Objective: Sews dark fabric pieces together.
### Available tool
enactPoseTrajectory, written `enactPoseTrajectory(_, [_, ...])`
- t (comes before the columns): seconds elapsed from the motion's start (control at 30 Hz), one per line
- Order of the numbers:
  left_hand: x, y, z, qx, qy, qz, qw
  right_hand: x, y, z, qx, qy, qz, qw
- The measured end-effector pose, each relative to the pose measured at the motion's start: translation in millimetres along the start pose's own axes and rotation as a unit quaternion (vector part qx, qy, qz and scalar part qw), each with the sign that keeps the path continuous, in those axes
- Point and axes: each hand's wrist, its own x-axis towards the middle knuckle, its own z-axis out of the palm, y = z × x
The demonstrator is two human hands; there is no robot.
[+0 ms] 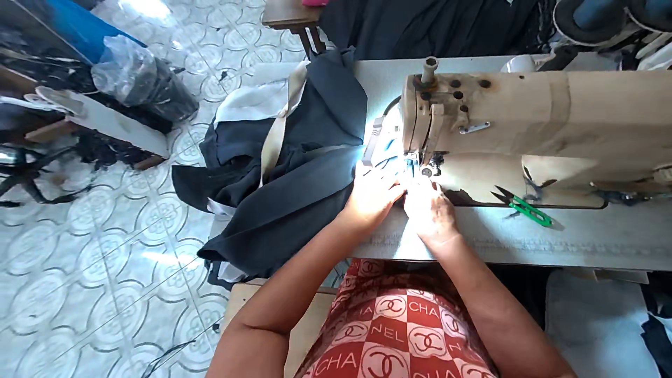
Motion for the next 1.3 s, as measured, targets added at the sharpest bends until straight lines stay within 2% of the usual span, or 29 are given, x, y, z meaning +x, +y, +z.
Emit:
enactPoseTrajectory(0.1, [5, -7, 3, -0.02, 0.01, -0.008, 1.0, 10, -5, -4, -0.014, -0.039, 0.034, 0.999])
enactPoseTrajectory(0.17, [6, -9, 5, -0.029, 0.027, -0.003, 0.999, 12, 1, -3, -0.002, -0.033, 0.025, 0.999])
enactPoseTrajectory(0.23, [5, -13, 12, -0.044, 0.048, -0.007, 0.998, 8, 16, -3, 0.054, -0.016, 0.008, 0.998])
enactPoseTrajectory(0.27, [4, -14, 15, -0.061, 0.056, -0.024, 0.996, 5, 21, -7, 0.106, -0.02, 0.03, 0.994])
enactPoseTrajectory(0.3, [3, -16, 16, -0.087, 0.06, -0.052, 0.993, 0, 24, -10, 0.171, -0.018, 0.07, 0.983])
enactPoseTrajectory(0.37, [4, -18, 6, -0.161, 0.026, -0.14, 0.977, -8, 24, -14, 0.32, -0.069, 0.182, 0.927])
enactPoseTrajectory(0.43, [7, -16, -7, -0.229, -0.006, -0.214, 0.95, -14, 12, -14, 0.394, -0.1, 0.225, 0.885])
enactPoseTrajectory(0.47, [9, -16, -11, -0.249, -0.006, -0.219, 0.944, -14, 6, -12, 0.398, -0.096, 0.221, 0.885])
enactPoseTrajectory(0.57, [9, -17, -12, -0.281, 0.019, -0.189, 0.941, -8, -3, 4, 0.35, -0.032, 0.153, 0.924])
enactPoseTrajectory(0.7, [3, -20, -16, -0.303, -0.016, -0.184, 0.935, 1, -1, 14, 0.369, 0.017, 0.139, 0.919])
enactPoseTrajectory(0.77, [1, -19, -21, -0.311, -0.044, -0.176, 0.933, -2, 1, 15, 0.383, 0.019, 0.135, 0.914])
enactPoseTrajectory(0.9, [-2, -14, -19, -0.311, -0.028, -0.178, 0.933, -5, -2, 16, 0.34, 0.037, 0.094, 0.935])
enactPoseTrajectory(1.0, [-1, -14, -18, -0.296, -0.026, -0.183, 0.937, 2, -6, 13, 0.308, 0.028, 0.116, 0.944])
enactPoseTrajectory(1.1, [-5, -9, -19, -0.21, -0.025, -0.135, 0.968, 2, -5, 8, 0.313, 0.019, 0.124, 0.941])
enactPoseTrajectory(1.17, [-10, -14, -11, -0.117, 0.019, -0.03, 0.992, -9, -4, 1, 0.416, -0.001, 0.155, 0.896])
enactPoseTrajectory(1.23, [-11, -17, -11, -0.067, 0.045, 0.053, 0.995, -27, -11, -17, 0.556, -0.046, 0.236, 0.796])
enactPoseTrajectory(1.27, [-11, -18, -13, -0.053, 0.047, 0.086, 0.994, -39, -13, -23, 0.584, -0.059, 0.263, 0.766])
enactPoseTrajectory(1.3, [-12, -19, -14, -0.042, 0.039, 0.11, 0.992, -50, -10, -22, 0.585, -0.053, 0.263, 0.765])
